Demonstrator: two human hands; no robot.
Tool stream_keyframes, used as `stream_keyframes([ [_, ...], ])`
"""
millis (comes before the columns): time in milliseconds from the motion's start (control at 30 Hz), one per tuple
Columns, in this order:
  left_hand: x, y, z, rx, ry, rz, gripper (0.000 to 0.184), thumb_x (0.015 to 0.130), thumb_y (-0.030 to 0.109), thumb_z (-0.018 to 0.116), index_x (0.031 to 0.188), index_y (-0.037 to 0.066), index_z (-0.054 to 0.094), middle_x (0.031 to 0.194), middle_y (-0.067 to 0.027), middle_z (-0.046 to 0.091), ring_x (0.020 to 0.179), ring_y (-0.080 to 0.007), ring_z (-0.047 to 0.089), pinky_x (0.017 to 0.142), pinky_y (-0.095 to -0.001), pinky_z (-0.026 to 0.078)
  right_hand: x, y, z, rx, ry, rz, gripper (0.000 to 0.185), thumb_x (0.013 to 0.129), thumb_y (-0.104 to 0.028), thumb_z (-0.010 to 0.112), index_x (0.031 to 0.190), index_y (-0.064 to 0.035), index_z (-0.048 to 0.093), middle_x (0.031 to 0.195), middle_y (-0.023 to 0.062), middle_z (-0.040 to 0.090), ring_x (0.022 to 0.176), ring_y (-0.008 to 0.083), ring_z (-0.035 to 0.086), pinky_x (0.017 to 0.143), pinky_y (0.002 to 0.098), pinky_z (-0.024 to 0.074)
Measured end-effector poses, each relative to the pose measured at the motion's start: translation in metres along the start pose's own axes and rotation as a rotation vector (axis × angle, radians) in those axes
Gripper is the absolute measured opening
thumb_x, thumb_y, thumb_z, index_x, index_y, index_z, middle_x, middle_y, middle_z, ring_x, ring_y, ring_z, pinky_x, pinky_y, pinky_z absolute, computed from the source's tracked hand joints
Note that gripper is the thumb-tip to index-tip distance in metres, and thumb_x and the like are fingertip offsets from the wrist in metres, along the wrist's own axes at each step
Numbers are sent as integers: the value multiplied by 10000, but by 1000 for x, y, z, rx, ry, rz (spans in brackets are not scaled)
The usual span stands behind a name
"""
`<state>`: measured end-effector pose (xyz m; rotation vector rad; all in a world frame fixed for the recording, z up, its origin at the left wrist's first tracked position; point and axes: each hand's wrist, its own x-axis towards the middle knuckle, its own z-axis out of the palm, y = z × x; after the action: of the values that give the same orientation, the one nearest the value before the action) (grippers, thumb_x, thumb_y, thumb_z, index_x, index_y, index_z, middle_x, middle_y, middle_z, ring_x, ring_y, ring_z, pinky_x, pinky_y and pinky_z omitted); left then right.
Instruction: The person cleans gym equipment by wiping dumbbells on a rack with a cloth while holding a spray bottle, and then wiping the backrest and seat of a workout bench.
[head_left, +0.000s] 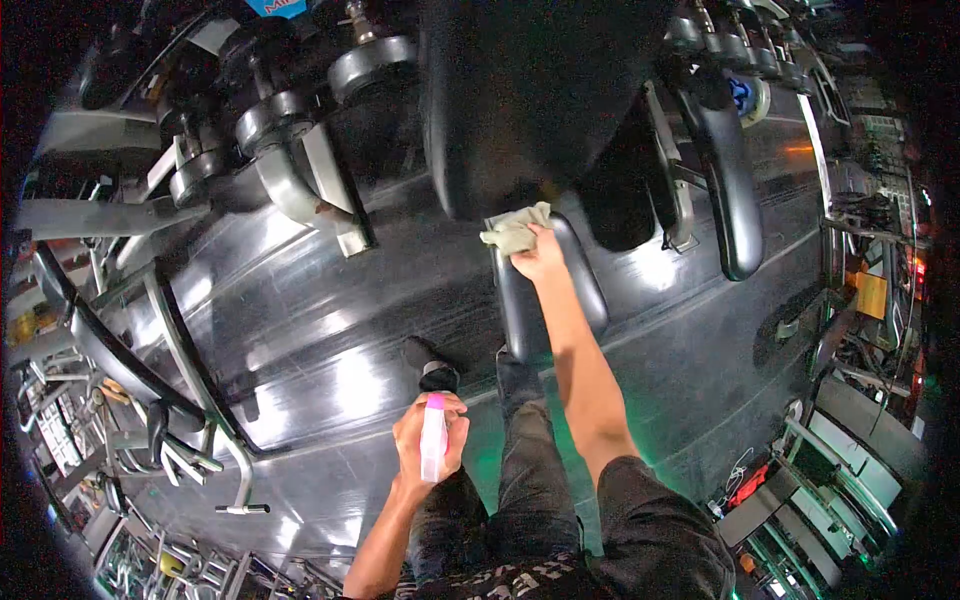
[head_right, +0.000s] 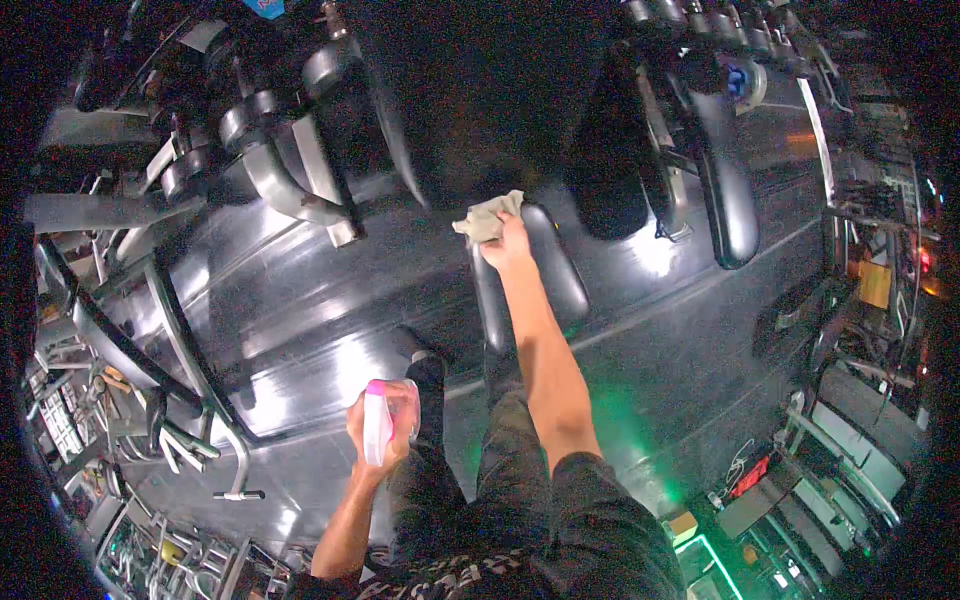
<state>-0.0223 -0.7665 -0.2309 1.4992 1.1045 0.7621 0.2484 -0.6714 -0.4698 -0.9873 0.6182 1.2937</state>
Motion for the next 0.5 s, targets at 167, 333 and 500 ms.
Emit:
stream_keyframes([
  [167, -4, 0, -2, -5, 52, 23, 180, 743, -46, 668, 908, -8, 605, 877, -141, 664, 752, -200, 655, 656, -290, 526, 90, 34, 23, 160, 47, 22, 293, 1000, -271, 359, 1160, -62, 488, 1098, 112, 603, 973, 272, 611, 872, 445, 523],
  [333, -5, -3, -5, -45, 69, 10, 185, 752, -48, 655, 924, 1, 609, 884, -138, 665, 738, -183, 649, 654, -278, 525, 5, -4, 76, 137, -157, 43, 233, 1007, -169, 338, 1081, -10, 491, 1031, 135, 592, 932, 275, 608, 858, 408, 535],
  [500, 1, -5, -5, -31, 67, 130, 216, 737, -72, 647, 933, 7, 600, 881, -132, 662, 705, -164, 634, 638, -271, 515, -79, -33, 85, 88, -508, 6, 224, 955, -151, 459, 1128, -28, 529, 1132, 137, 612, 1021, 264, 613, 886, 402, 520],
])
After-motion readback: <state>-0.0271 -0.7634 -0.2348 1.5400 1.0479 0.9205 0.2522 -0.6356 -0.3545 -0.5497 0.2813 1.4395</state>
